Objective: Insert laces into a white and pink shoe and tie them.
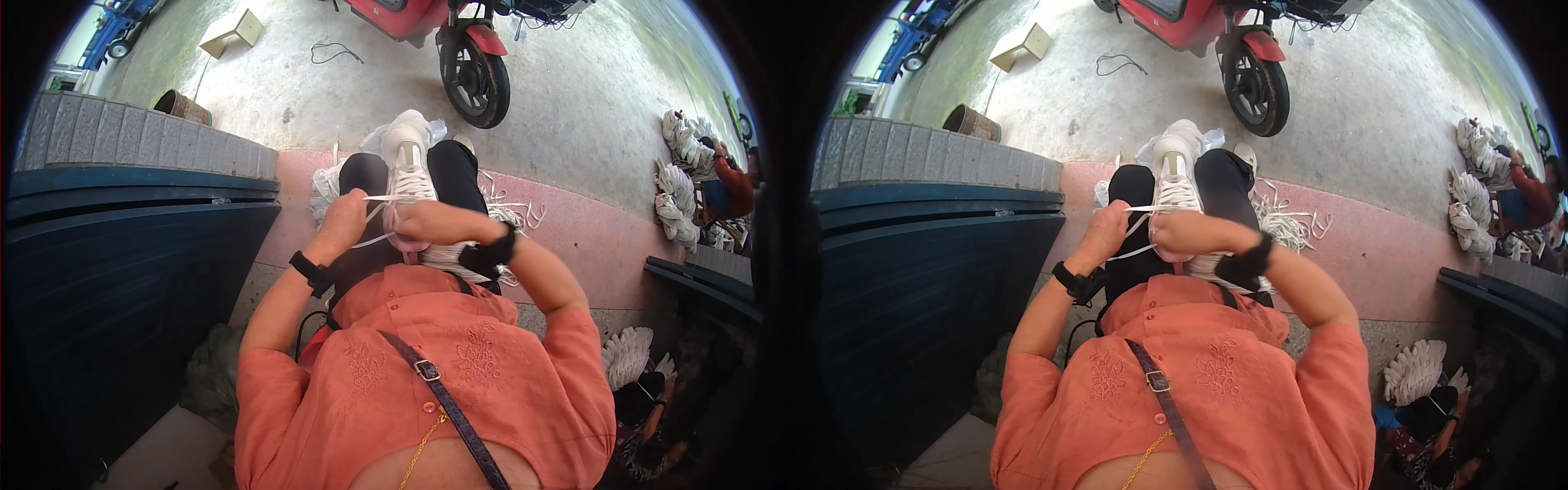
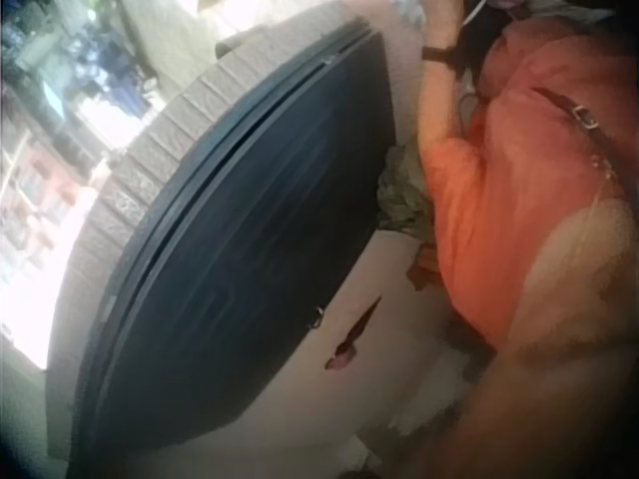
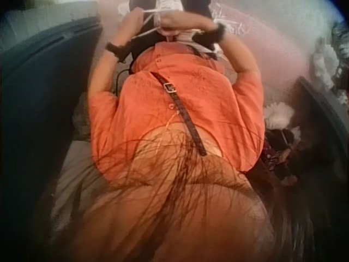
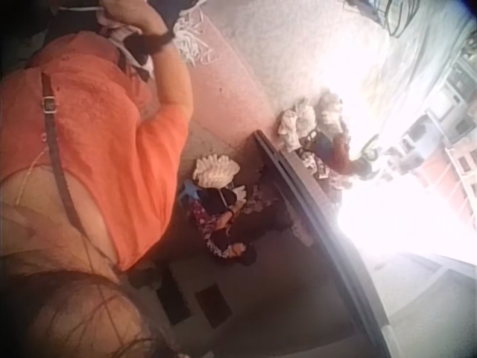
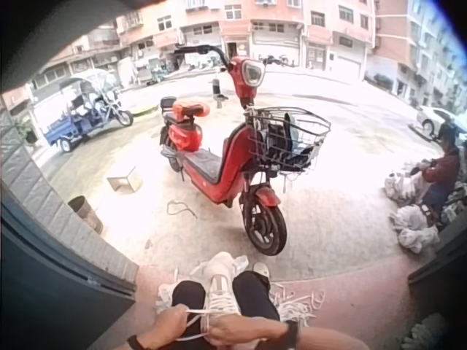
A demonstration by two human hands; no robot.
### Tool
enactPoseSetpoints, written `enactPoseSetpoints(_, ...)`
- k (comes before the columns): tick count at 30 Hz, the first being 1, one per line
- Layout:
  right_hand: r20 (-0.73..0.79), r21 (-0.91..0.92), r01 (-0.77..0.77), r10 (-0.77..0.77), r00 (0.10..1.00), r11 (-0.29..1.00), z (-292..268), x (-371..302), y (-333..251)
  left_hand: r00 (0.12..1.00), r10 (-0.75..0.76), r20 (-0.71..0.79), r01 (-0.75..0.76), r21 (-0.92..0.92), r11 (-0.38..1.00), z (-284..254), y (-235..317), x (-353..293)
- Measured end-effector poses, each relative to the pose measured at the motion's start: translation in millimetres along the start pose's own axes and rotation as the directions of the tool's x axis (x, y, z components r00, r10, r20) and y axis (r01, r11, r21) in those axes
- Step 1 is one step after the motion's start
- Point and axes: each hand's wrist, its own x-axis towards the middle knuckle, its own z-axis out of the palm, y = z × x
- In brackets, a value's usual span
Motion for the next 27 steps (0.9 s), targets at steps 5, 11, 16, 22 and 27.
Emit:
enactPoseSetpoints(5, -0.539, 0.808, 0.571, -0.207, 0.817, 0.146, -144, -116, -42, 0.991, -0.011, 0.131, -0.01, 0.164, 0.986, 21, 21, 15)
enactPoseSetpoints(11, -0.517, 0.812, 0.568, -0.282, 0.808, 0.139, -150, -122, -52, 0.786, 0.484, 0.385, -0.358, -0.355, 0.864, -14, 89, 73)
enactPoseSetpoints(16, -0.577, 0.755, 0.596, -0.155, 0.802, 0.272, -154, -99, -46, 0.67, 0.41, 0.62, 0.105, -0.625, 0.773, -62, 113, 79)
enactPoseSetpoints(22, -0.588, 0.807, 0.564, -0.142, 0.796, -0.177, -164, -108, 19, 0.956, -0.019, 0.294, 0.291, -0.953, -0.089, -80, 26, 72)
enactPoseSetpoints(27, -0.597, 0.243, -0.038, 0.18, 0.782, 0.969, -106, -105, 105, 0.961, -0.264, 0.086, 0.04, -0.984, -0.176, -129, -56, 47)
